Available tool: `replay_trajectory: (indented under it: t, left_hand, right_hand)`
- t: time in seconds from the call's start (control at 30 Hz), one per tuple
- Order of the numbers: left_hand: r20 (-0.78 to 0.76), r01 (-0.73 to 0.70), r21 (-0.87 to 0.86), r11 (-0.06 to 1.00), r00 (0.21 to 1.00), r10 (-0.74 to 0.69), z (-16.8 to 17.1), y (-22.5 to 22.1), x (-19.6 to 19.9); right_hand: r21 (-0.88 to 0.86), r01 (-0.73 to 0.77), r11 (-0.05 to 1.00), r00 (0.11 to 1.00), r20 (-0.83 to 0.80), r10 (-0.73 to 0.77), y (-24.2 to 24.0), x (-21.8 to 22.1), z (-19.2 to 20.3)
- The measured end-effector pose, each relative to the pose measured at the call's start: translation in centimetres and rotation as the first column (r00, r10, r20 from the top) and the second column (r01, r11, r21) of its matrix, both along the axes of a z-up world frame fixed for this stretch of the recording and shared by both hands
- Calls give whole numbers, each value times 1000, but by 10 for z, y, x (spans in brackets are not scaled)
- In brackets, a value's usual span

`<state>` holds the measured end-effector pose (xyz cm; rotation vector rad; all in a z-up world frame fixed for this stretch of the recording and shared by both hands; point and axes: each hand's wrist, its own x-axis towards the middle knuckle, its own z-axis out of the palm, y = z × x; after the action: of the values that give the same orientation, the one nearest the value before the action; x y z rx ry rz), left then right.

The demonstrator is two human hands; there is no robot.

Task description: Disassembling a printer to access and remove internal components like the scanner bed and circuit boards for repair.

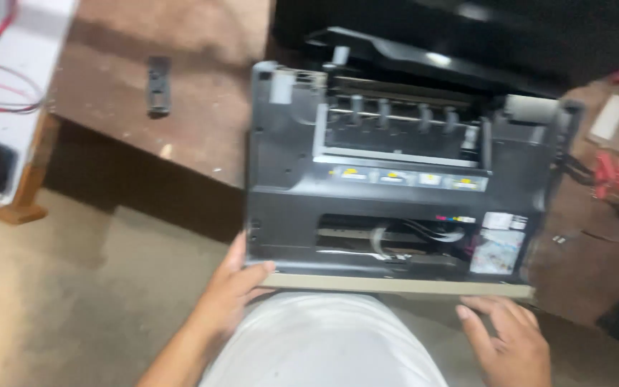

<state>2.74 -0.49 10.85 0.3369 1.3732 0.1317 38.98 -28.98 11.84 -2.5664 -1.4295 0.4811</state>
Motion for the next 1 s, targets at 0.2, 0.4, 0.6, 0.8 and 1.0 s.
replay_trajectory:
  t: [0.2,0.4,0.6,0.8,1.0]
  left_hand:
    - [-245,8,-100,995,969,-33,-2,-1,15]
    - [-253,-59,31,998,965,65,-7,-10,11]
    - [-237,-75,146,986,965,108,-12,-20,4]
    - [-309,-84,131,988,943,121,-24,-24,-11]
    - [-383,-118,108,987,912,151,-21,-23,-7]
  right_hand:
    - [-92,176,980,984,-19,-179,-41,56,8]
    - [-140,366,920,915,-129,-383,-29,86,8]
    - [-268,394,879,793,-383,-473,-22,97,-21]
    - [-78,298,951,809,-509,-295,-29,99,-32]
    - [-58,135,989,868,-475,-147,-36,113,-49]
